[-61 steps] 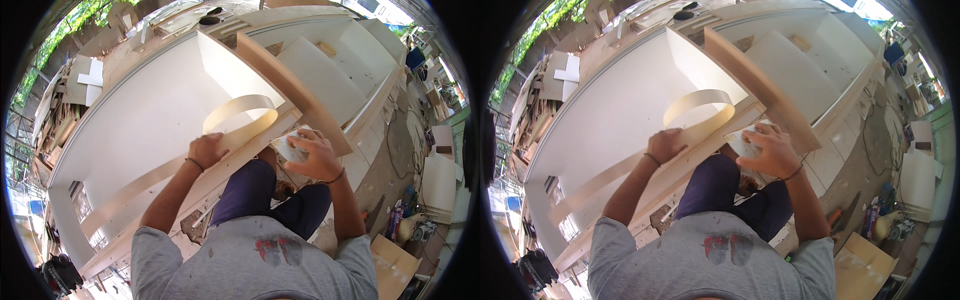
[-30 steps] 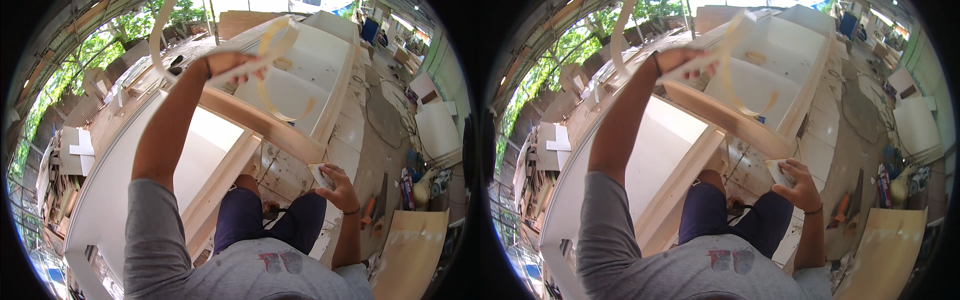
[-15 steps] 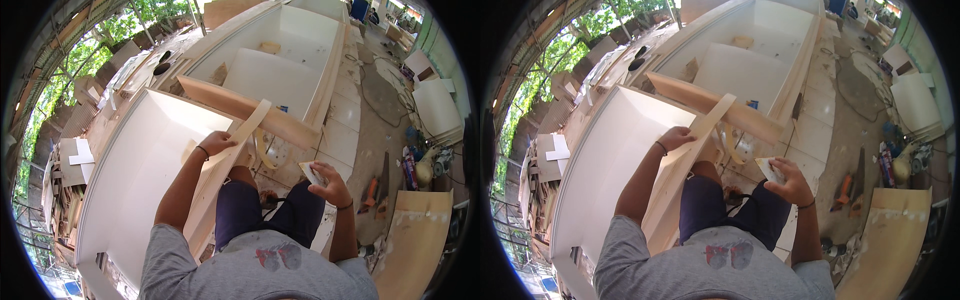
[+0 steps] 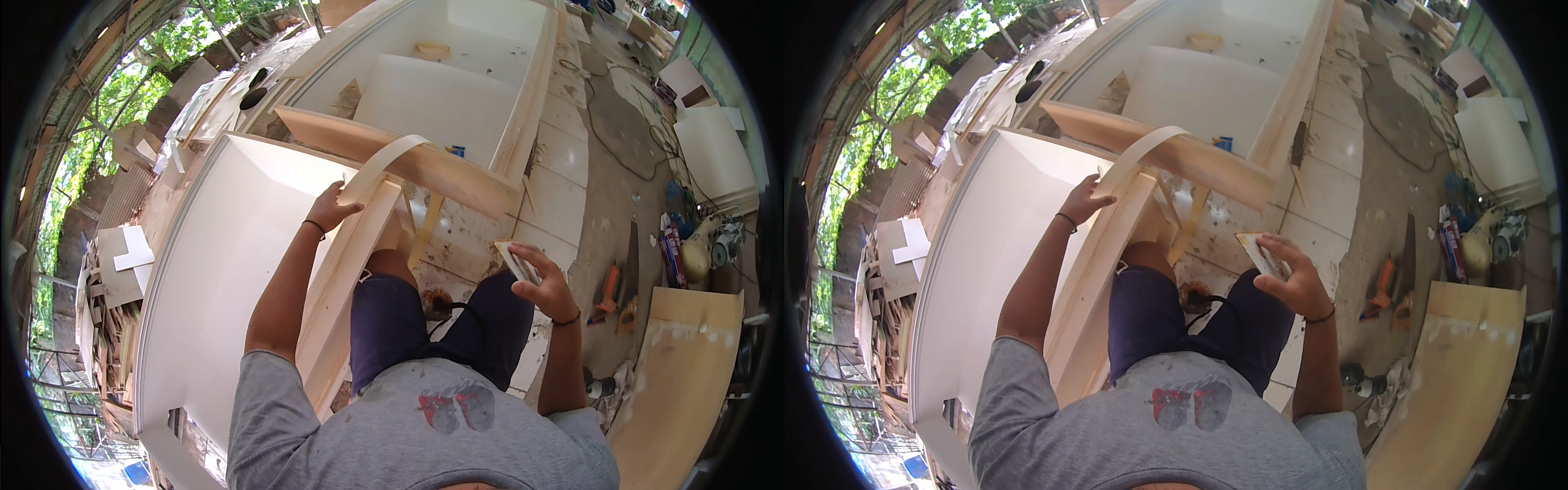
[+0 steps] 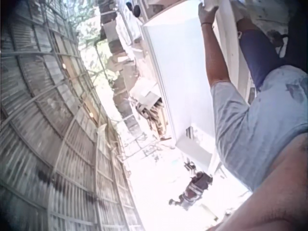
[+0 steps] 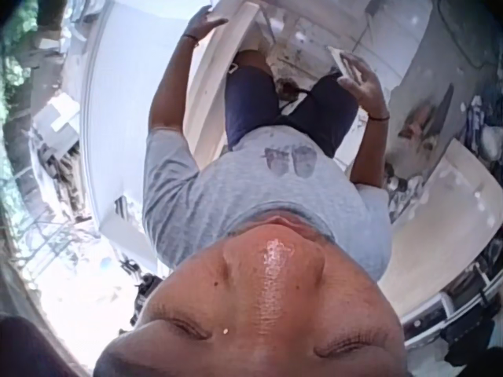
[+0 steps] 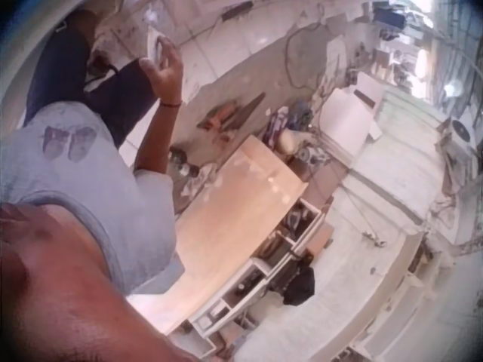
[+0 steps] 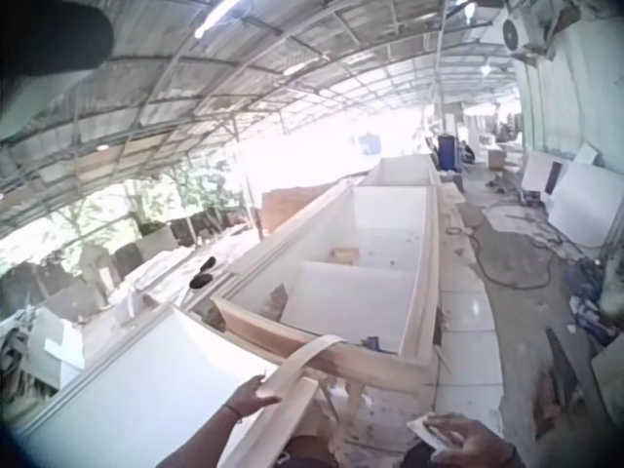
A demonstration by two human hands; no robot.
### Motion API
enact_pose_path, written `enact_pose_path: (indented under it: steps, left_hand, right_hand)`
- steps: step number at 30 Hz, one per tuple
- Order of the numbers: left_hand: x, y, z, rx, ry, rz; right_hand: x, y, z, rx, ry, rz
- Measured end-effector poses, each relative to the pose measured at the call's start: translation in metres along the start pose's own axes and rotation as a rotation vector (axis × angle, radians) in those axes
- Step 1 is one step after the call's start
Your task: The person applies a veneer strip to the edge of a wooden cabinet by pressing and smoothing it down using a small block.
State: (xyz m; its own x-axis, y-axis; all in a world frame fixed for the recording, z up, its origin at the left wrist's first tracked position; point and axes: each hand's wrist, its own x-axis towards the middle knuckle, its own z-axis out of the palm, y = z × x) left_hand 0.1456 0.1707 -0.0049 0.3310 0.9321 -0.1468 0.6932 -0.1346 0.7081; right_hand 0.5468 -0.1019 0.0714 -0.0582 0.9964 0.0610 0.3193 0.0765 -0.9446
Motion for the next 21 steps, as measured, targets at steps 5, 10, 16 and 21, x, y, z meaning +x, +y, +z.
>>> enact_pose_path:
  steps: [5,10,16,21]
  left_hand:
    - [0.007,0.002,0.0,-0.101,0.006,-0.059]
    - [0.001,0.018,0.007,0.141,0.447,0.098]
    - [-0.131,0.095,0.122,0.005,0.255,0.321]
    - [-0.169,0.078,0.171,0.783,-0.256,0.228]
  right_hand:
    - [-0.01,0.013,-0.01,0.356,0.013,0.096]
    - [-0.025,0.047,-0.011,0.969,0.123,0.081]
    - [-0.043,0.062,-0.009,1.235,0.114,-0.008]
    - [-0.051,0.068,-0.007,1.337,0.134,-0.092]
